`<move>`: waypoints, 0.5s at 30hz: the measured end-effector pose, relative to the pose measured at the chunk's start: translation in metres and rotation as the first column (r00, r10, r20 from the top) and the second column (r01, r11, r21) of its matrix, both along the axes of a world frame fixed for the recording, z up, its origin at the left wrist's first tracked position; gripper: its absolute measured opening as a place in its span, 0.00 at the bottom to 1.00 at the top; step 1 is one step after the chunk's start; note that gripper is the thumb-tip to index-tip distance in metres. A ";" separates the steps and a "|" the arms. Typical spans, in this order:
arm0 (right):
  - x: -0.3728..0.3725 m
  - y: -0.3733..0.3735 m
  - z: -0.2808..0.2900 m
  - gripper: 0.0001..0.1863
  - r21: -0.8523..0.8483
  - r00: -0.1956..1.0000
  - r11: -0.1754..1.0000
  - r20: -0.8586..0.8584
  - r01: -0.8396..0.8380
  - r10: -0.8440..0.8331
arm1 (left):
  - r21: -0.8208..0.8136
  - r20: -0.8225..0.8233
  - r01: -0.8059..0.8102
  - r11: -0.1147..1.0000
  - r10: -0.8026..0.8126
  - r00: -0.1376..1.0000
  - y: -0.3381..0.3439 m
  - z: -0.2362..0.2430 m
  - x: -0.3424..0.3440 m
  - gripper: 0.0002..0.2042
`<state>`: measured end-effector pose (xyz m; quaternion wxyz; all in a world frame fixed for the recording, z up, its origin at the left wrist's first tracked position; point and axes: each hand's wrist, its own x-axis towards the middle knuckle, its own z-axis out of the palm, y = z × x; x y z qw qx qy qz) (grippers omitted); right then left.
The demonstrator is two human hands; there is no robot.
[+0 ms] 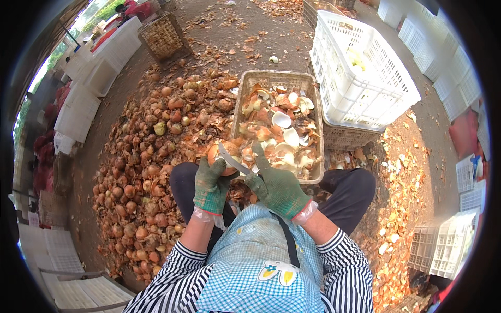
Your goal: The person sits on the ground and peels onions one by one using a small knife, removing the outer skin and placing the peeled onions into a white crate. Onion skins are discarded into a nearby tray.
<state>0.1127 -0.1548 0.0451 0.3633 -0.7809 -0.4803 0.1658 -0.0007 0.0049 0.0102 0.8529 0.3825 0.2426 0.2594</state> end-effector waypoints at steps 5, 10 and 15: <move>-0.009 0.018 -0.046 0.33 0.184 0.993 0.979 -0.092 0.085 -0.069 | 0.261 -0.299 -0.054 0.964 0.134 0.945 -0.019 0.027 0.011 0.34; -0.023 0.039 -0.066 0.30 0.347 0.890 0.862 -0.399 0.371 -0.222 | 0.468 -0.374 -0.059 0.882 0.259 0.890 -0.028 0.039 0.022 0.33; -0.026 0.038 -0.032 0.21 0.070 0.311 0.850 -0.943 0.523 -0.114 | 0.438 -0.282 -0.036 0.898 0.176 0.943 0.000 0.003 0.023 0.32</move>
